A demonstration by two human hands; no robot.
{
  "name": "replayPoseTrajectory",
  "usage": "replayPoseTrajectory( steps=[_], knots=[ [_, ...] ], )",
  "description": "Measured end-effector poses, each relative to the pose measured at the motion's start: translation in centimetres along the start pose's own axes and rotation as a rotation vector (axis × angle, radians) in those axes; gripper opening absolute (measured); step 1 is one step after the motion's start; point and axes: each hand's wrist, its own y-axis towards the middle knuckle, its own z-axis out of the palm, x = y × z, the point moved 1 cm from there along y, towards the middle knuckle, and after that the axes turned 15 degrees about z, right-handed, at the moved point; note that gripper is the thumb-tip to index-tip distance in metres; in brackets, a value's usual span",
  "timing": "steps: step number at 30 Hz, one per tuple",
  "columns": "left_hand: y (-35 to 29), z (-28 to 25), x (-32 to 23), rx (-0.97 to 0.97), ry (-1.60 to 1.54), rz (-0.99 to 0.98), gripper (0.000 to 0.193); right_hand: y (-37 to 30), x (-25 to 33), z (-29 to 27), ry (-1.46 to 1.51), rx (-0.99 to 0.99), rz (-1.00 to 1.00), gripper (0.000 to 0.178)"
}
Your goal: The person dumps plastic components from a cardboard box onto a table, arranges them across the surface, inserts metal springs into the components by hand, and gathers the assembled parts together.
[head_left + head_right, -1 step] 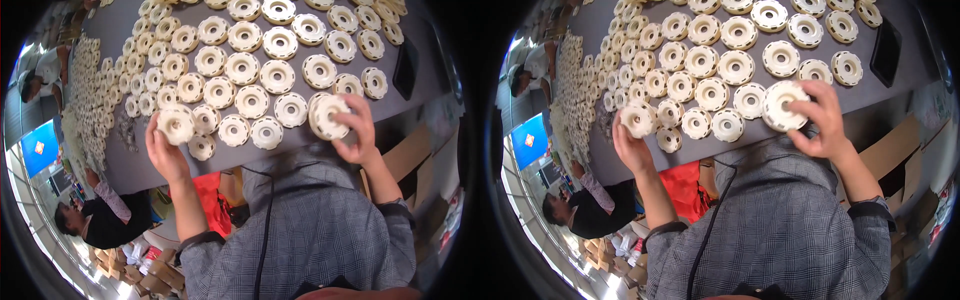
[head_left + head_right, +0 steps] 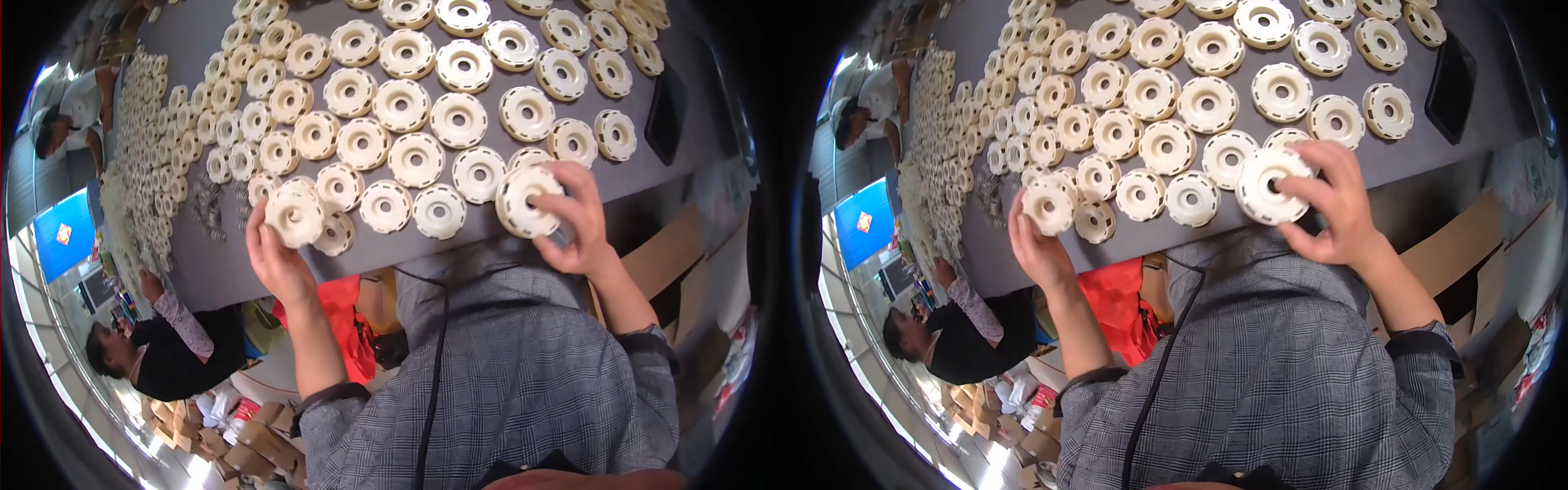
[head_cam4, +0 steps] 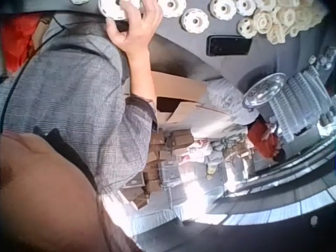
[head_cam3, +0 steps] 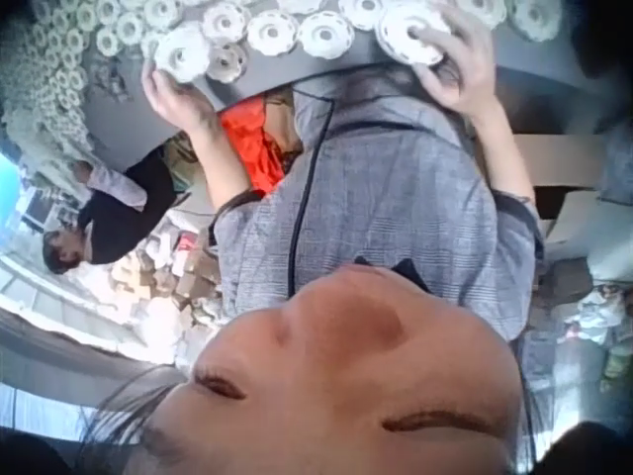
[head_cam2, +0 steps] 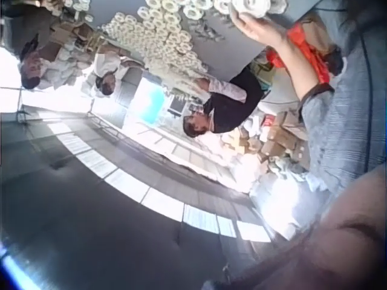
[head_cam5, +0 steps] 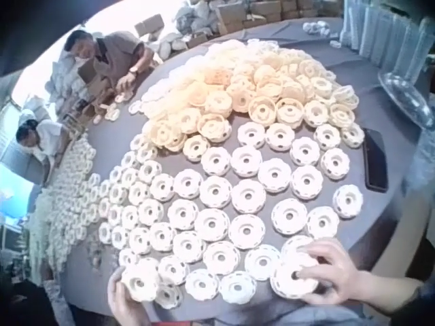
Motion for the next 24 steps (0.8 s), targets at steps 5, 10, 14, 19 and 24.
replayPoseTrajectory(
  steps=[5, 10, 14, 19, 24],
  knots=[
    [-5.8, -8.4, 3.3, -0.324, 0.069, -0.065, 0.027, 0.6, 4.2, 4.9, 0.043, 0.25, -0.106, 0.042],
    [-4.3, -11.8, 6.6, -0.26, 0.386, 0.013, 0.026, 3.6, 8.5, 9.9, 0.022, 0.352, -0.286, 0.038],
    [-3.8, -11.7, 6.3, -0.151, 0.728, 0.241, 0.024, 6.8, 10.9, 13.7, -0.099, 0.376, -0.346, 0.035],
    [-5.7, -11.1, 5.5, -0.118, 0.781, 0.347, 0.045, 10.7, 14.5, 20.0, -0.069, 0.378, -0.411, 0.034],
    [-6.1, -11.5, 6.3, 0.062, 0.855, 0.268, 0.058, 13.8, 17.7, 28.1, -0.023, 0.239, -0.555, 0.027]
  ],
)
